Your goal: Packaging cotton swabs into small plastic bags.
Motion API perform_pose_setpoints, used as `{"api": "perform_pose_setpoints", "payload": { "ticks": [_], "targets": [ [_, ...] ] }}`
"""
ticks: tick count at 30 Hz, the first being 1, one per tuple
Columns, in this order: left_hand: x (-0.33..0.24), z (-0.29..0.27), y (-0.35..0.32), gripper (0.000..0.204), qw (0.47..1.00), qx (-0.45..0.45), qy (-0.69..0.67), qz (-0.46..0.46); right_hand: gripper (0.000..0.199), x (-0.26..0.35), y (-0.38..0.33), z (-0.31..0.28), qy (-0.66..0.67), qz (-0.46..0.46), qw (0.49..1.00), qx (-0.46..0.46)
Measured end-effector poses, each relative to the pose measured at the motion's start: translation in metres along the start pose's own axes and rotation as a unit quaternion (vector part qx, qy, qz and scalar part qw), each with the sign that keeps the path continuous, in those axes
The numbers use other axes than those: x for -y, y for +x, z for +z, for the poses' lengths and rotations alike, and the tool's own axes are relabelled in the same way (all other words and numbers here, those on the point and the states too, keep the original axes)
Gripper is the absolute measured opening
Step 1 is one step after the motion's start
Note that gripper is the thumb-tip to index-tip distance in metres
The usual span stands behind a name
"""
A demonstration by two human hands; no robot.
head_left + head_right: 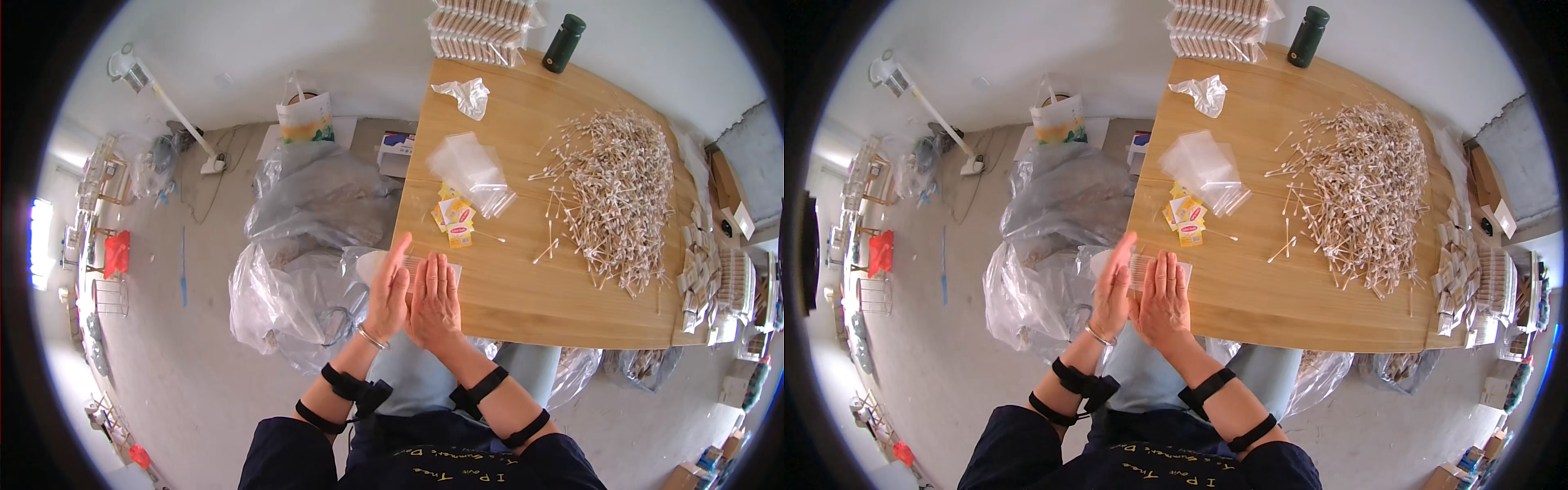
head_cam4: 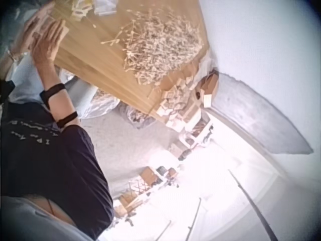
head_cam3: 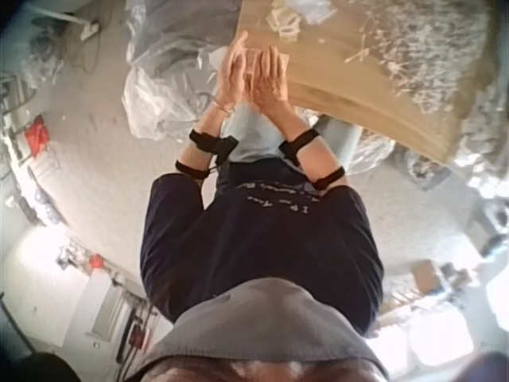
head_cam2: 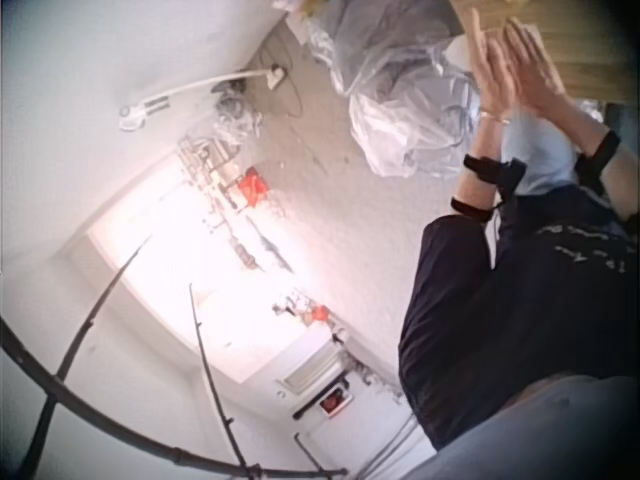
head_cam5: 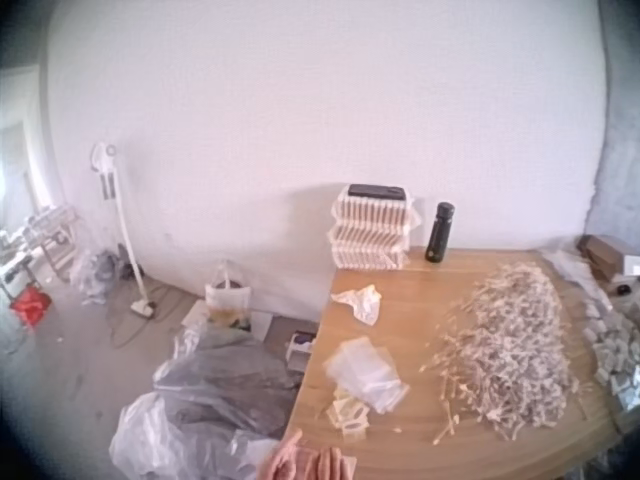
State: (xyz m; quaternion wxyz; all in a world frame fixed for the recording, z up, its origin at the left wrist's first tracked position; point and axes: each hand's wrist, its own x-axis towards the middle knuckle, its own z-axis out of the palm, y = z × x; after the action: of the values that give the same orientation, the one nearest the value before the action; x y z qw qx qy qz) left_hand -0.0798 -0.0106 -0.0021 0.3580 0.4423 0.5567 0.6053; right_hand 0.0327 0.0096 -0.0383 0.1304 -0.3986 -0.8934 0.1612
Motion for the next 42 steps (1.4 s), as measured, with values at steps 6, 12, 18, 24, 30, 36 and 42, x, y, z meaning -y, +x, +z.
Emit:
{"api": "perform_pose_setpoints", "payload": {
  "ticks": [6,12,18,24,30,36,42],
  "targets": [
    [-0.013,-0.071,0.017,0.075,0.825,0.187,0.531,0.054,0.082,0.003,0.001,-0.005,-0.012,0.008,0.999,0.028],
    [-0.005,-0.078,0.031,0.064,0.784,0.247,0.565,0.066,0.080,0.009,0.002,-0.001,0.002,0.007,0.999,0.046],
    [-0.003,-0.079,0.033,0.056,0.797,0.230,0.549,0.101,0.081,0.017,0.006,0.006,-0.003,0.001,1.000,0.018],
    [0.004,-0.084,0.032,0.058,0.814,0.215,0.530,0.104,0.081,0.027,0.009,0.008,0.009,-0.008,1.000,0.017],
    [0.009,-0.089,0.032,0.061,0.825,0.214,0.513,0.104,0.082,0.041,0.017,0.013,0.023,-0.013,1.000,0.015],
    [0.026,-0.124,0.028,0.059,0.954,0.085,0.281,-0.058,0.087,0.057,0.023,0.018,0.066,0.017,0.998,0.015],
    [0.047,-0.111,0.016,0.038,0.958,-0.017,-0.032,-0.285,0.091,0.065,0.026,0.027,0.069,0.030,0.997,0.011]
  ]
}}
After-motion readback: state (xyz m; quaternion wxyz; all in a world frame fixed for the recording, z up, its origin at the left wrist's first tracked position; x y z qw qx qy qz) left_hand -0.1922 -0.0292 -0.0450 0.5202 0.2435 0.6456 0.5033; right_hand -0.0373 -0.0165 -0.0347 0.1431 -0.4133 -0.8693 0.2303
